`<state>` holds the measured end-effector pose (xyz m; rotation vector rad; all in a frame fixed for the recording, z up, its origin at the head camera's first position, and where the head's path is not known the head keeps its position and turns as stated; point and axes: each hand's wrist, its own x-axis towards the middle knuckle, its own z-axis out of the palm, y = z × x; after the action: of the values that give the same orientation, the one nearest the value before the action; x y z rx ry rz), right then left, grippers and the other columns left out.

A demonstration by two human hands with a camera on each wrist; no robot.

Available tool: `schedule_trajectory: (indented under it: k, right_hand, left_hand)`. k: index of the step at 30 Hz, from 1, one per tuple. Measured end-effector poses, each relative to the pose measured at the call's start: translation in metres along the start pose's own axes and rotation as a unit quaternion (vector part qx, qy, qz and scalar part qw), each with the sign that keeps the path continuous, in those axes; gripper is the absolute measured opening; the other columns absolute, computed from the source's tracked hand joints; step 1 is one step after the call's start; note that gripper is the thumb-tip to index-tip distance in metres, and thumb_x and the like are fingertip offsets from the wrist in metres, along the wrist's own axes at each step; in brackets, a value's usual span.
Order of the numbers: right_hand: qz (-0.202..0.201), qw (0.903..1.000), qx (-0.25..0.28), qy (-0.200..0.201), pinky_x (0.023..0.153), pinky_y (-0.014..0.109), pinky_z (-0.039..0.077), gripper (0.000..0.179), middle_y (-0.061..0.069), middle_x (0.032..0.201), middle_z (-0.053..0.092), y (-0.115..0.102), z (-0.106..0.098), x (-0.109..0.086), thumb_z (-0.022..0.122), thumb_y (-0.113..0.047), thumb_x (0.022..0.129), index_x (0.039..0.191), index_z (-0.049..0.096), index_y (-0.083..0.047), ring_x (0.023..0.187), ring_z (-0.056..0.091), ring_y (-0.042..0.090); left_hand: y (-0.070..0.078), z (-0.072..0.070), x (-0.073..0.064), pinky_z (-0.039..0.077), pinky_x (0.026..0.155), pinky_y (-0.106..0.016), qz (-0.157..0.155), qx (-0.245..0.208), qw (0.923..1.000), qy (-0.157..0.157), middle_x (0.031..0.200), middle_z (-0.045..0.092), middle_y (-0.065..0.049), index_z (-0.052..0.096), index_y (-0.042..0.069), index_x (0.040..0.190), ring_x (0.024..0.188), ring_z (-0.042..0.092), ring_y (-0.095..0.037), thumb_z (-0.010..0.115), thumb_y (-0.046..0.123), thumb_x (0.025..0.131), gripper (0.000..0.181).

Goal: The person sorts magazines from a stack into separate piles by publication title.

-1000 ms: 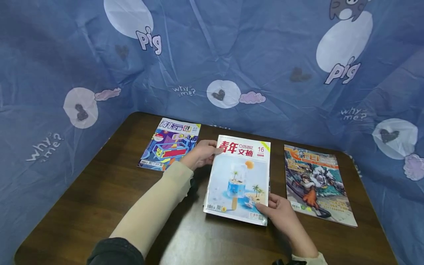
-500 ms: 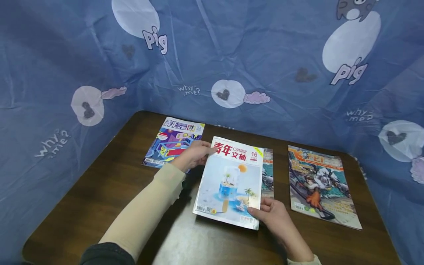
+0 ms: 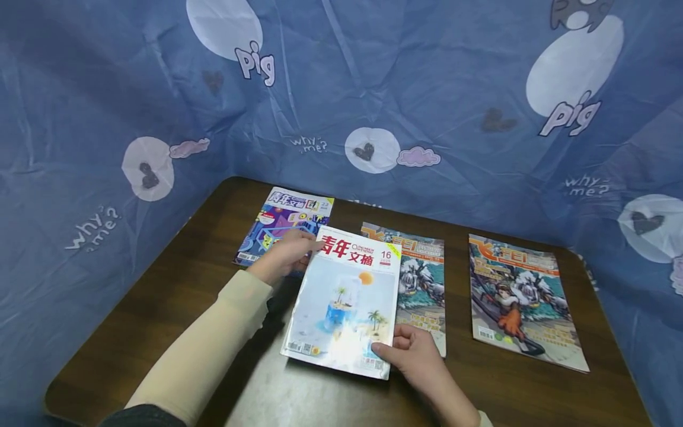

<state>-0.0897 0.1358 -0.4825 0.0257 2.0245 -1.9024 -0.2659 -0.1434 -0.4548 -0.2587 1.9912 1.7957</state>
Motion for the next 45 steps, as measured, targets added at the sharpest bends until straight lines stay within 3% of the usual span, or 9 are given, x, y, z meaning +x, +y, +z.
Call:
schedule_trajectory:
  k: [5, 9, 14, 19, 26, 30, 36, 45]
  right_hand:
    - [-0.002, 0.9999, -0.001, -0.01, 0.076, 0.031, 0.058, 0.04, 0.019, 0.096, 0.074, 0.002, 0.019, 0.0, 0.079, -0.012, 0.09, 0.117, 0.063, 0.013, 0.089, 0.073, 0.026]
    - [-0.006, 0.9998, 0.003, -0.02, 0.07, 0.027, 0.057, 0.037, 0.018, 0.09, 0.074, 0.002, 0.034, -0.002, 0.081, -0.012, 0.089, 0.113, 0.065, 0.011, 0.082, 0.072, 0.023]
    - [-0.007, 0.9987, 0.016, -0.048, 0.058, 0.027, 0.056, 0.029, 0.017, 0.08, 0.073, 0.005, 0.054, -0.006, 0.08, -0.01, 0.088, 0.106, 0.066, 0.01, 0.069, 0.07, 0.019]
    - [0.001, 0.9963, 0.054, -0.067, 0.055, 0.029, 0.058, 0.025, 0.017, 0.077, 0.071, 0.01, 0.082, -0.009, 0.078, -0.002, 0.088, 0.104, 0.064, 0.009, 0.068, 0.071, 0.021]
    - [0.02, 0.9958, 0.043, -0.078, 0.051, 0.025, 0.055, 0.022, 0.012, 0.069, 0.069, 0.011, 0.113, -0.017, 0.081, -0.002, 0.085, 0.096, 0.063, 0.003, 0.06, 0.067, 0.016]
    - [0.035, 0.9938, 0.055, -0.09, 0.05, 0.025, 0.055, 0.021, 0.013, 0.069, 0.069, 0.017, 0.123, -0.019, 0.082, -0.002, 0.084, 0.092, 0.062, 0.002, 0.055, 0.065, 0.014]
    - [0.06, 0.99, 0.066, -0.11, 0.051, 0.025, 0.056, 0.021, 0.015, 0.07, 0.07, 0.02, 0.135, -0.019, 0.082, -0.003, 0.085, 0.091, 0.062, 0.0, 0.051, 0.064, 0.013]
    - [0.095, 0.9883, 0.058, -0.104, 0.056, 0.03, 0.059, 0.02, 0.016, 0.072, 0.07, 0.02, 0.14, -0.018, 0.081, 0.0, 0.085, 0.091, 0.062, 0.002, 0.057, 0.068, 0.016]
  left_hand:
    - [-0.008, -0.018, -0.01, 0.06, 0.061, -0.037, 0.007, 0.011, 0.9999, -0.003, 0.087, 0.072, -0.016, 0.061, -0.011, 0.116, 0.066, 0.07, -0.022, 0.061, 0.012, 0.102, 0.027]
    - [-0.013, -0.035, -0.021, 0.06, 0.059, -0.038, 0.003, 0.026, 0.9996, -0.008, 0.081, 0.071, -0.014, 0.061, -0.01, 0.109, 0.063, 0.069, -0.021, 0.06, 0.012, 0.101, 0.023]
    - [-0.019, -0.057, -0.034, 0.061, 0.062, -0.042, -0.013, 0.066, 0.9975, -0.025, 0.088, 0.073, -0.018, 0.061, -0.011, 0.109, 0.07, 0.072, -0.026, 0.06, 0.014, 0.102, 0.026]
    - [-0.029, -0.079, -0.046, 0.06, 0.062, -0.041, -0.017, 0.089, 0.9951, -0.041, 0.093, 0.073, -0.02, 0.06, -0.012, 0.113, 0.074, 0.073, -0.028, 0.06, 0.014, 0.102, 0.029]
    - [-0.041, -0.104, -0.066, 0.058, 0.055, -0.036, -0.034, 0.129, 0.99, -0.045, 0.09, 0.073, -0.019, 0.064, -0.012, 0.111, 0.069, 0.071, -0.026, 0.061, 0.011, 0.1, 0.025]
    - [-0.045, -0.111, -0.07, 0.058, 0.054, -0.034, -0.048, 0.154, 0.9856, -0.052, 0.087, 0.073, -0.018, 0.065, -0.01, 0.107, 0.064, 0.069, -0.022, 0.063, 0.011, 0.099, 0.023]
    - [-0.053, -0.113, -0.068, 0.058, 0.054, -0.035, -0.067, 0.201, 0.9767, -0.033, 0.082, 0.071, -0.014, 0.068, -0.006, 0.093, 0.062, 0.063, -0.021, 0.064, 0.01, 0.096, 0.016]
    - [-0.058, -0.114, -0.066, 0.059, 0.06, -0.04, -0.083, 0.239, 0.9675, -0.005, 0.088, 0.069, -0.015, 0.066, -0.006, 0.097, 0.07, 0.065, -0.027, 0.066, 0.01, 0.094, 0.016]
